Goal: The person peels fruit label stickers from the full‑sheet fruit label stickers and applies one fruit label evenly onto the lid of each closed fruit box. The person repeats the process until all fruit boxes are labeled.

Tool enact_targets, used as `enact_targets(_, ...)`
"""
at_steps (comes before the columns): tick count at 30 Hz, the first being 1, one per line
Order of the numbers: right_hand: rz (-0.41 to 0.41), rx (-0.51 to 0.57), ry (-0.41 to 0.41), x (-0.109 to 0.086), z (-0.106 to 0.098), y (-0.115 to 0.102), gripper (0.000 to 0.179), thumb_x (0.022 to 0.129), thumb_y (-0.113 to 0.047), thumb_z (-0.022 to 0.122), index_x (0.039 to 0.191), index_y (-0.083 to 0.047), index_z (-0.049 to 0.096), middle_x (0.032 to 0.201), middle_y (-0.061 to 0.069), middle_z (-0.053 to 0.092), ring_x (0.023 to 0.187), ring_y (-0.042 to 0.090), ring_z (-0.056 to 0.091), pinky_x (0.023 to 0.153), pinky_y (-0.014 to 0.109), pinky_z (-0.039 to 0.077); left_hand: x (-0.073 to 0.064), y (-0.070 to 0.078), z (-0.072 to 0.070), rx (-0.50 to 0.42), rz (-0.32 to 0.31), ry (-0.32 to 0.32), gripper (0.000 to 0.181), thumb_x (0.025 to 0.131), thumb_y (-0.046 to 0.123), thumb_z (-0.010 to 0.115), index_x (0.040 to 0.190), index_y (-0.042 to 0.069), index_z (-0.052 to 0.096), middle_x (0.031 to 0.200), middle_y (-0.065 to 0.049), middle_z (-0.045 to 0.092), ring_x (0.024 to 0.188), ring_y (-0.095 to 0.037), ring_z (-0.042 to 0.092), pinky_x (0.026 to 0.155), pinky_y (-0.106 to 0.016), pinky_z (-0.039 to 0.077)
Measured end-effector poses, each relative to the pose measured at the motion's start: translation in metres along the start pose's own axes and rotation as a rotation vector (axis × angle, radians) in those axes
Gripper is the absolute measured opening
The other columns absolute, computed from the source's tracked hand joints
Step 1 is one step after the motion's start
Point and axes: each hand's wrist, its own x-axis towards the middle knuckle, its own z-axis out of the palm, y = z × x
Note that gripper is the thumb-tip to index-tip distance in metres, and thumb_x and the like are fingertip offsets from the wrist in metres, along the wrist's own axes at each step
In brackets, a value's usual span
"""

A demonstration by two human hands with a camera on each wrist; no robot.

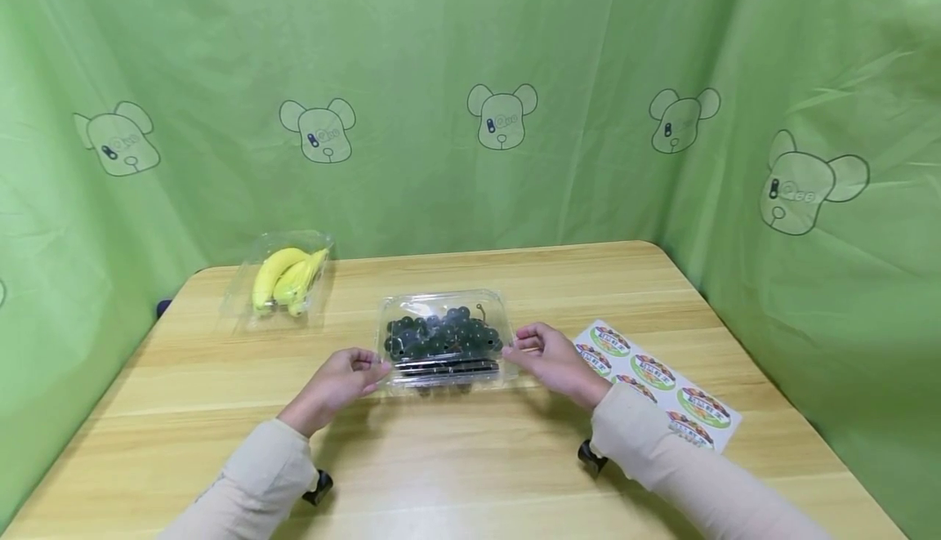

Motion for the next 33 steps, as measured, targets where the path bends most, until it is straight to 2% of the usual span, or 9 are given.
enact_targets(12, -0.053, -0.080, -0.005, 0.002, -0.015, 0.001, 0.045, 0.094, -0.030, 0.064, 0.124, 0.001, 0.054, 0.114, 0.011, 0.061, 0.104, 0.026, 0.057, 0.094, 0.042, 0.050, 0.000, 0.000, 0.001, -0.012, -0.006, 0.003, 0.046, 0.094, 0.017, 0.064, 0.125, -0.012, 0.047, 0.122, -0.024, 0.052, 0.109, -0.032, 0.056, 0.097, -0.042, 0.050)
enact_targets(19, -0.111, -0.194, 0.006, 0.006, -0.028, 0.007, 0.040, 0.094, -0.026, 0.064, 0.120, 0.004, 0.056, 0.109, 0.009, 0.064, 0.099, 0.024, 0.060, 0.090, 0.042, 0.052, 0.000, 0.000, 0.000, 0.010, -0.009, 0.009, 0.046, 0.094, 0.020, 0.065, 0.125, -0.009, 0.048, 0.122, -0.023, 0.053, 0.109, -0.031, 0.057, 0.096, -0.042, 0.050)
enact_targets(26, -0.120, -0.284, 0.011, 0.009, -0.040, 0.011, 0.037, 0.094, -0.023, 0.065, 0.118, 0.004, 0.058, 0.106, 0.009, 0.065, 0.097, 0.026, 0.061, 0.088, 0.043, 0.052, 0.001, -0.001, -0.001, 0.016, -0.008, 0.011, 0.048, 0.093, 0.020, 0.065, 0.127, -0.010, 0.047, 0.124, -0.024, 0.052, 0.110, -0.032, 0.057, 0.095, -0.042, 0.051)
enact_targets(33, -0.151, -0.465, -0.019, 0.011, -0.052, 0.017, 0.036, 0.093, -0.023, 0.065, 0.115, 0.005, 0.058, 0.107, 0.016, 0.065, 0.096, 0.030, 0.064, 0.084, 0.045, 0.054, 0.002, -0.002, 0.000, 0.022, -0.015, 0.023, 0.048, 0.092, 0.022, 0.067, 0.126, -0.008, 0.048, 0.120, -0.022, 0.054, 0.105, -0.031, 0.059, 0.094, -0.042, 0.051)
